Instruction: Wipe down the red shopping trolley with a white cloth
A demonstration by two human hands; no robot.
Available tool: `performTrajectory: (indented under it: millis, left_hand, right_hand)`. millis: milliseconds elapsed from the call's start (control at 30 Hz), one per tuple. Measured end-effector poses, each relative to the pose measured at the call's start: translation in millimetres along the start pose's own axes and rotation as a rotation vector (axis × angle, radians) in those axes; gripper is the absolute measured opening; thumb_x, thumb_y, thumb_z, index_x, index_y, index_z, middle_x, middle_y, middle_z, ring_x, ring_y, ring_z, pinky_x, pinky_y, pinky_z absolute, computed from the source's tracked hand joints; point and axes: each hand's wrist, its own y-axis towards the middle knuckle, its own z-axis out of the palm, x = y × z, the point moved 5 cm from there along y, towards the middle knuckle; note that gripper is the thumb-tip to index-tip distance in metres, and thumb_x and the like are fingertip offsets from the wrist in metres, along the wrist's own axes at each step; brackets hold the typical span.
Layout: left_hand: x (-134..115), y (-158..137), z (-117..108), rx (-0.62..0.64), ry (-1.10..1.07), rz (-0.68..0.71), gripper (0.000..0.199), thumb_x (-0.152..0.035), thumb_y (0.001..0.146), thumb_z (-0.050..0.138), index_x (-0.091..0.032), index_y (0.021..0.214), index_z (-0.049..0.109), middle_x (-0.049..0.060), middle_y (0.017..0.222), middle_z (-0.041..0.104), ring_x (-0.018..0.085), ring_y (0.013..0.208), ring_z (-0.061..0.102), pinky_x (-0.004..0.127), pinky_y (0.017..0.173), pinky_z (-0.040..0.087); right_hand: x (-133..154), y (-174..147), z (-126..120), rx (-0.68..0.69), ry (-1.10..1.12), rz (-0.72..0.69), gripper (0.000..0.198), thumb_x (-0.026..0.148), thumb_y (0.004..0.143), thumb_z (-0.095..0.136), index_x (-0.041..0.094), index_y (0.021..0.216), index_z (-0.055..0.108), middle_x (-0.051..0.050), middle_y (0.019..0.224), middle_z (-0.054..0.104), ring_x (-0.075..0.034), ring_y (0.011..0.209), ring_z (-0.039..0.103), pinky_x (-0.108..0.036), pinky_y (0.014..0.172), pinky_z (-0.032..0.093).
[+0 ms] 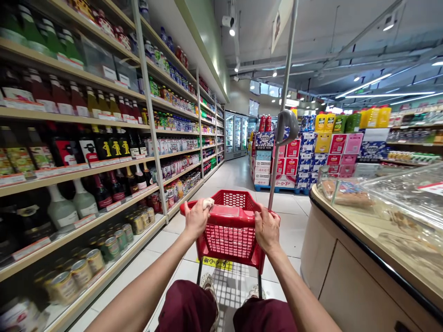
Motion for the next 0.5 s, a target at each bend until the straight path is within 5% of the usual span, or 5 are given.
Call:
performTrajectory:
  millis: [167, 267, 367, 400, 500]
  left_hand:
    - [-50.7, -13.3, 24.8, 0.047, -0.096, 0.387, 0.026, -0.019, 0.086, 0.035, -0.025, 0.107, 0.049, 0.001, 0.111, 0.060, 0.015, 0.103, 0.053, 0.051, 0.106, 0.007]
    - [-34.9, -11.5, 17.2, 0.020, -0.082, 0.326, 0.027, -0.017, 0.086, 0.035, -0.029, 0.104, 0.051, -0.002, 0.111, 0.060, 0.014, 0.101, 0.055, 0.054, 0.104, 0.004]
    - [-4.6, -5.5, 3.8, -0.059, -0.012, 0.038, 0.024, -0.019, 0.085, 0.038, -0.025, 0.103, 0.051, 0.002, 0.105, 0.063, 0.018, 0.097, 0.057, 0.060, 0.101, 0.007]
    - [-6.8, -5.4, 5.3, -0.045, -0.010, 0.042, 0.023, -0.018, 0.084, 0.038, -0.025, 0.101, 0.052, 0.002, 0.105, 0.063, 0.018, 0.097, 0.057, 0.060, 0.101, 0.007]
    - [-42.9, -13.1, 22.8, 0.066, -0.074, 0.359, 0.027, -0.016, 0.084, 0.036, -0.027, 0.104, 0.051, 0.000, 0.113, 0.059, 0.016, 0.108, 0.051, 0.055, 0.104, 0.005]
  right_hand:
    - [-1.8, 0.8, -3.1, 0.014, -0.034, 0.002, 0.045, 0.039, 0.086, 0.024, 0.016, 0.120, 0.043, -0.005, 0.086, 0.067, -0.019, 0.088, 0.057, -0.044, 0.092, 0.028]
    - [-0.9, -0.2, -4.4, 0.005, -0.053, -0.019, 0.046, 0.040, 0.085, 0.024, 0.016, 0.119, 0.044, -0.006, 0.089, 0.066, -0.019, 0.086, 0.057, -0.044, 0.093, 0.026]
    - [3.8, -0.6, -0.7, 0.035, -0.057, -0.008, 0.045, 0.039, 0.086, 0.024, 0.018, 0.121, 0.043, -0.005, 0.089, 0.066, -0.020, 0.091, 0.056, -0.046, 0.094, 0.022]
    - [4.9, -0.4, 0.6, 0.045, -0.055, -0.001, 0.045, 0.039, 0.086, 0.024, 0.018, 0.121, 0.042, -0.004, 0.089, 0.066, -0.020, 0.092, 0.055, -0.047, 0.094, 0.022]
    - [2.8, 0.4, 1.3, 0.055, -0.022, 0.005, 0.046, 0.040, 0.086, 0.022, 0.019, 0.122, 0.040, -0.004, 0.090, 0.066, -0.021, 0.094, 0.055, -0.047, 0.094, 0.023]
